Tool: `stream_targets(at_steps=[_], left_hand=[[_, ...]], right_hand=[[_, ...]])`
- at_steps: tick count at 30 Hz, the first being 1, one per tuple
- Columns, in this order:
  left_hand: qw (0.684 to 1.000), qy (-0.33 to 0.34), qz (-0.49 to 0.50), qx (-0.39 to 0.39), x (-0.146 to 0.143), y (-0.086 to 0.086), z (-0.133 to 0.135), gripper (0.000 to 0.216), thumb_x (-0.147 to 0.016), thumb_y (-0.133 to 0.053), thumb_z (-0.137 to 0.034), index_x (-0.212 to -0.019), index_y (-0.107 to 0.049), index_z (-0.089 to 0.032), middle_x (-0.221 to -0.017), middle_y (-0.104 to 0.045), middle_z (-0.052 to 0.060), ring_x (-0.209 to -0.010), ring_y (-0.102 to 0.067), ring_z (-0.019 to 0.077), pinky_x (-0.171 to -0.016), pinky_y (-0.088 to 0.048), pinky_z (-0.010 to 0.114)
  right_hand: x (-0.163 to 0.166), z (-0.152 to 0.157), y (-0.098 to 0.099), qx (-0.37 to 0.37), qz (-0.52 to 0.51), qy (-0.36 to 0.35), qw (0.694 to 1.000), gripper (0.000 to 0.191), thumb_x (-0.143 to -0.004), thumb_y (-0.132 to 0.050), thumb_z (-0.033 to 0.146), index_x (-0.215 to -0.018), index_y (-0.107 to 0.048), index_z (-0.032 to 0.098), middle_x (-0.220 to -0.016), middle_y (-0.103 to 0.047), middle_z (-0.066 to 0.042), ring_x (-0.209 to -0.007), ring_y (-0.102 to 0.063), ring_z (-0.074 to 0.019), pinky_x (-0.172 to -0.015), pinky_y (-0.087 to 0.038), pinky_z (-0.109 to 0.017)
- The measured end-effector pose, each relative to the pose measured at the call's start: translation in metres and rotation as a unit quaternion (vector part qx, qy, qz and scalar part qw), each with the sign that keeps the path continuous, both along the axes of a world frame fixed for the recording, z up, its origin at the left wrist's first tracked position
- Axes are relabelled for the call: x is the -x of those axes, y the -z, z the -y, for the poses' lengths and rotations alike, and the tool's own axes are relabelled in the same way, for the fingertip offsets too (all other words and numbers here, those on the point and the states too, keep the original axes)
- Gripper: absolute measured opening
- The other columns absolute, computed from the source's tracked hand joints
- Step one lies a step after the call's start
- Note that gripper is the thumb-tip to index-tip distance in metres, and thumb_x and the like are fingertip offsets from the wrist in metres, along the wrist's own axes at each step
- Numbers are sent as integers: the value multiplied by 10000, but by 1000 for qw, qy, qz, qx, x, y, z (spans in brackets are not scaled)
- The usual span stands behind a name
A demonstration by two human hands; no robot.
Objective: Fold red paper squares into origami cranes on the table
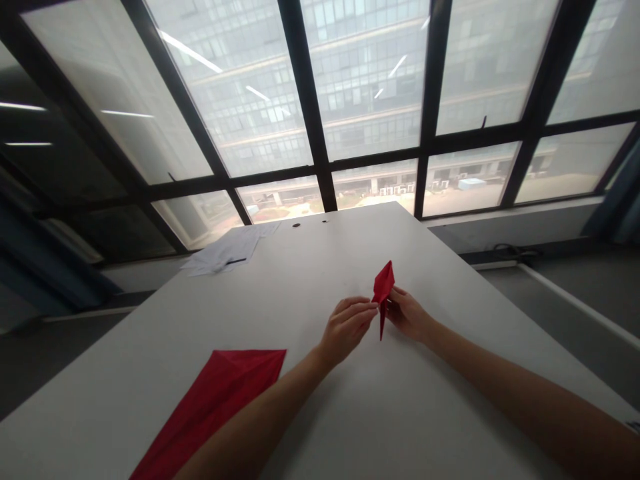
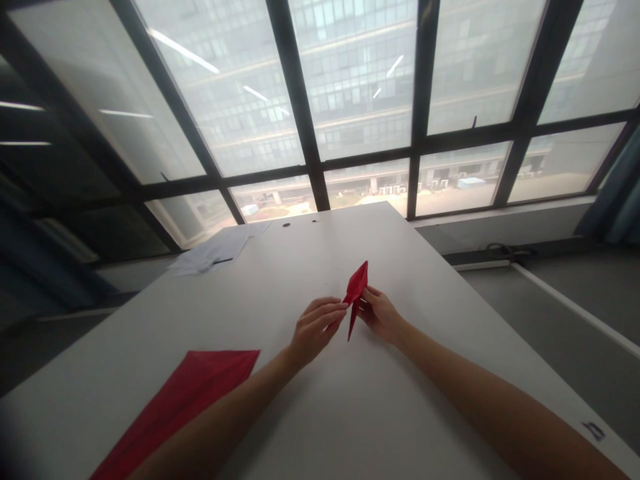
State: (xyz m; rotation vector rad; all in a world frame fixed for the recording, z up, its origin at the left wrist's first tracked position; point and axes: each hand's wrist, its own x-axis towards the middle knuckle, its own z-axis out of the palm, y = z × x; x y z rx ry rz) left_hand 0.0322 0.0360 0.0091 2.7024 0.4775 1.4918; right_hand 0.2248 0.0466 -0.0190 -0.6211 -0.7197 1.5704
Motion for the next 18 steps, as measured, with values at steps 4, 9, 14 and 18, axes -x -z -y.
stream_targets(at_steps=[4,9,14,18], left_hand=[[1000,8,3,10,1,-1,1,405,-915,-620,-109,-1299,-587,-235,-1183,-708,98,-1205,-617,230,-967,-557,422],[1000,23,-17,12,1,-3,1,377,-905,-646,-127,-1261,-609,-243,-1142,-714,91,-1099,-659,212,-935,-554,396],[999,18,-31,3,1,-5,0,412,-890,-691,-183,-1286,-597,-248,-1166,-711,96,-1029,-662,213,-892,-553,393],[999,30,-22,27,1,-3,-1,440,-912,-654,-150,-1333,-570,-246,-1186,-703,96,-1133,-630,222,-953,-535,409]], right_hand=[[3,2,-1,3,1,-22,1000,305,-673,-871,406,-856,-731,207,-792,-709,-15,-684,-604,-154,-664,-501,-279],[5,5,-3,7,-4,-41,999,283,-668,-878,384,-813,-724,196,-754,-700,-10,-658,-595,-143,-641,-492,-268],[5,8,-6,5,-13,-54,998,280,-669,-881,372,-827,-730,196,-751,-697,-2,-656,-587,-132,-635,-486,-259],[7,10,-5,3,-8,-71,997,311,-683,-872,392,-876,-743,185,-812,-714,-25,-687,-605,-142,-651,-495,-274]])
